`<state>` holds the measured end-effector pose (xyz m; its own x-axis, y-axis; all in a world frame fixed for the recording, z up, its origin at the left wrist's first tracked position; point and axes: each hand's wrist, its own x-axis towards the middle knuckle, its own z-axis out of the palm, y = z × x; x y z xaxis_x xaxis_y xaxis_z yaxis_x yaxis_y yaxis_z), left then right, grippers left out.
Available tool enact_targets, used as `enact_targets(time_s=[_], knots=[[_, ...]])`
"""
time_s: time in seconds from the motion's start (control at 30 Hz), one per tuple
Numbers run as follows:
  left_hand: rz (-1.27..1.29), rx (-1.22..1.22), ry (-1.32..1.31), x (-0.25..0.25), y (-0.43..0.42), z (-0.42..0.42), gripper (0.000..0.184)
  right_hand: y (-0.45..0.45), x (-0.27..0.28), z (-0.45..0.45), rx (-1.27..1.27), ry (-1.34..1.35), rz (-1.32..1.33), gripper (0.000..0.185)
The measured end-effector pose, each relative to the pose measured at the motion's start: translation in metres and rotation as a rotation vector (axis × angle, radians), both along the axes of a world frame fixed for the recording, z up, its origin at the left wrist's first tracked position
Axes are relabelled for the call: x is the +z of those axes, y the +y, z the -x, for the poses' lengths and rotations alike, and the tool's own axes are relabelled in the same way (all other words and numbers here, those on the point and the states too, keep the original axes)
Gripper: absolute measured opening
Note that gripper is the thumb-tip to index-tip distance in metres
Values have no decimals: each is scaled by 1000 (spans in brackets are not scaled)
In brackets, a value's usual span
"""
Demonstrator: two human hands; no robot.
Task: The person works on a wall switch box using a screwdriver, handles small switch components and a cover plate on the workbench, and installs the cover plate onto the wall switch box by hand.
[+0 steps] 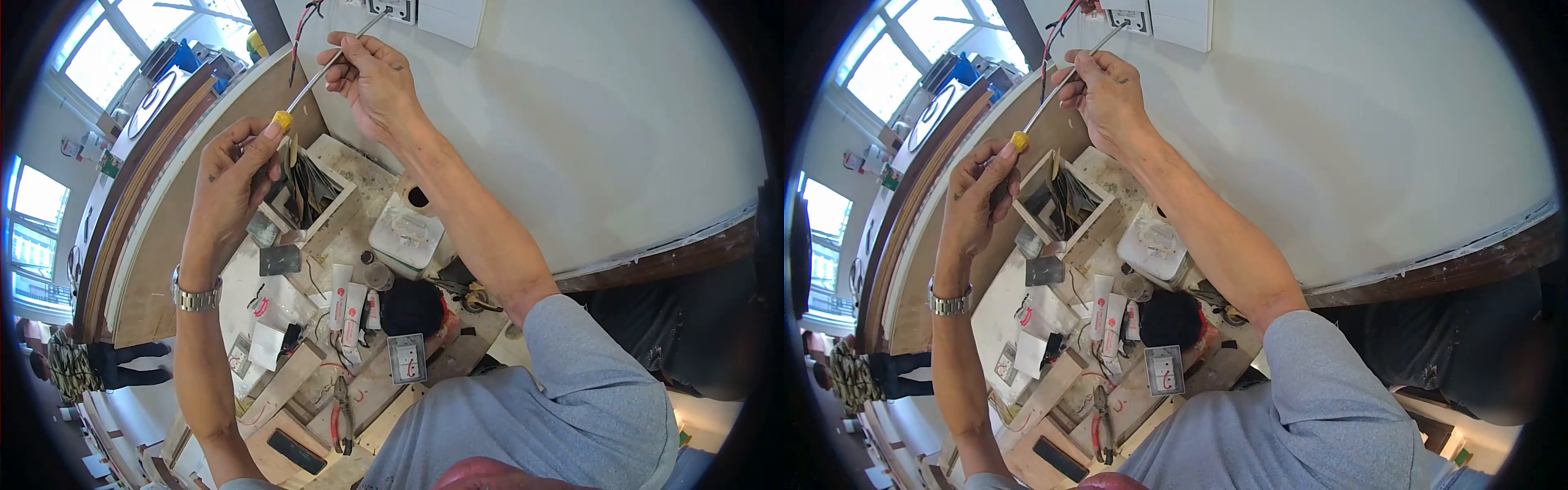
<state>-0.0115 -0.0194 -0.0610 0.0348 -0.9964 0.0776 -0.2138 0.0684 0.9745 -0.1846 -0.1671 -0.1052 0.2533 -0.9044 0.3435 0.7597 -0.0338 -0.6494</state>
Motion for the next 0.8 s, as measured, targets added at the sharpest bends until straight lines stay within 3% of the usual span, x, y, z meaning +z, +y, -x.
enact_targets(time_s=[0.47, 0.77, 0.8], knots=[[-18, 3, -9, -4, -4, -3, 34, -3, -1, -1, 14, -11, -12, 27], [-150, -92, 332, 0, -9, -10, 35, -6, -5, -3, 34, -55, -20, 22], [-224, -166, 495, 1, -11, -12, 36, -6, -4, -3, 22, -51, -27, 22]])
